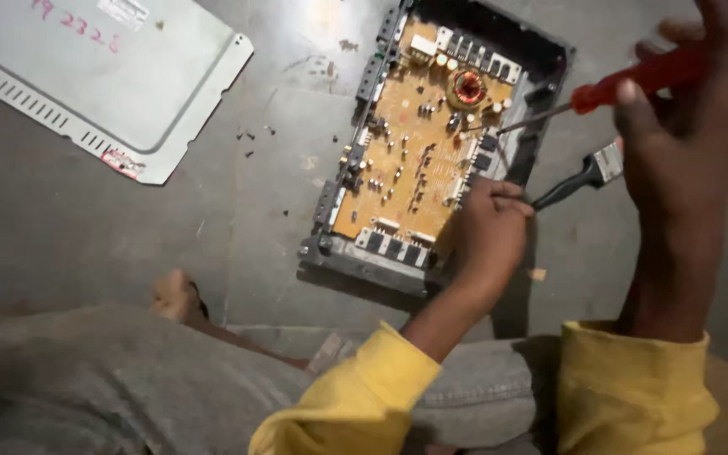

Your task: The person sits on the floor and uses a screwdriver to tighten screws on a circuit board inside an electronic device casing. The person systematically works across the board, securing components in place.

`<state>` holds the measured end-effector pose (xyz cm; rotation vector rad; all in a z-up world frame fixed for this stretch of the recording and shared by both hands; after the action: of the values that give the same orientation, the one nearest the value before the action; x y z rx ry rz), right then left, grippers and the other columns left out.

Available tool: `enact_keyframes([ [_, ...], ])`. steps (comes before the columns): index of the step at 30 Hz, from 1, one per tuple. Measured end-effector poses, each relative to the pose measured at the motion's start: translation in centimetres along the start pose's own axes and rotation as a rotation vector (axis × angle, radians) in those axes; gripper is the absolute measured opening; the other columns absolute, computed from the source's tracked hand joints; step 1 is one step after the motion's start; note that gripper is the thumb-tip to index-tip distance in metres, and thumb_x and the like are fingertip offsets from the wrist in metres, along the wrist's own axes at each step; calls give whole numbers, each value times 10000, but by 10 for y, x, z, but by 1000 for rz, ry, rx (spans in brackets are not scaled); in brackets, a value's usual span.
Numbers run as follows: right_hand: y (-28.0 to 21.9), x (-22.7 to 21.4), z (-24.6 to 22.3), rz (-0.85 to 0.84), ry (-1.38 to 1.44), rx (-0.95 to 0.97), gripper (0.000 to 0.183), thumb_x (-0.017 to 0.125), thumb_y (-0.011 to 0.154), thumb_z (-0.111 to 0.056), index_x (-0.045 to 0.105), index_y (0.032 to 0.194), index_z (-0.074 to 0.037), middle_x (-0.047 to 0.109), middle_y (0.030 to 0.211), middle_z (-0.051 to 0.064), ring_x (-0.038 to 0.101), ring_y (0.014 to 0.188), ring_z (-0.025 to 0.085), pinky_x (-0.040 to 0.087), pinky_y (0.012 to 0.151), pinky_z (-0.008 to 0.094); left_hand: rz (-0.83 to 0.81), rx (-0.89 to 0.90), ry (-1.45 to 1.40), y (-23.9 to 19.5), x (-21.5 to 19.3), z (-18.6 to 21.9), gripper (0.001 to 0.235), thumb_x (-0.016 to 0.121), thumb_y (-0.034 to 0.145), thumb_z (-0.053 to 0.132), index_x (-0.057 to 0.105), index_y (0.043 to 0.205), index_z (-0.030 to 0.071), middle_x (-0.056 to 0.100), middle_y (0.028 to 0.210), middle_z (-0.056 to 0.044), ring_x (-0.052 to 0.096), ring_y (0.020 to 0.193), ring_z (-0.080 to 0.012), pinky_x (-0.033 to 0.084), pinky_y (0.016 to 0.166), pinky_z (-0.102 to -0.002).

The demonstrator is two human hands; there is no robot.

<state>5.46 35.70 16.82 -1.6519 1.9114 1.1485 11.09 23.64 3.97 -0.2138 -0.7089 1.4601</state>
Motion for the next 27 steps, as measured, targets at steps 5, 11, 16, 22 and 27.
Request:
enact_keyframes([
  [5,-10,8,7,56,-169,-60,599,707,1114,-102,361,1597,-180,557,1397,105,657,1198,185,618,1035,297,-49,361,676,-21,15,20,359,671,754,66,602,1097,-18,639,1029,-231,626,975,-441,508,841,-521],
  [11,-6,14,7,168,-299,-97,600,768,1089,-142,400,1561,-178,559,1233,135,640,978,206,583,834,311,-114,470,873,-37,11,32,557,715,681,-45,484,1187,-66,470,1132,-272,543,1050,-480,493,836,-547],
  [16,-3,10,9,167,-140,64,545,706,1054,-128,434,1526,-137,635,1218,57,715,1035,160,609,857,285,-118,530,927,-28,8,29,555,706,689,-82,464,1188,-52,467,1147,-278,537,1056,-496,493,826,-556],
  [22,-2,14,3,142,-78,-71,496,697,1089,-21,434,1504,-87,568,1217,124,626,1027,234,556,904,333,-83,571,813,-21,-2,8,639,612,735,-119,413,1341,-99,484,1180,-307,522,1068,-525,458,848,-556],
  [27,-6,20,8,197,-221,-33,492,726,1086,-44,446,1485,-111,550,1249,106,659,1052,211,595,909,304,-48,674,560,-22,-7,3,633,534,834,-96,355,1440,-142,477,1257,-349,501,1129,-552,443,967,-565],
])
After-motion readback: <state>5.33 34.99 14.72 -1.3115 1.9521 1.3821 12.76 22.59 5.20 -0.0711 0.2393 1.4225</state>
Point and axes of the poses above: each hand's wrist, its own y-axis towards the middle knuckle, its own x-axis out of the palm, z = x × y, the point moved 3 cm from there along y, towards the middle knuckle
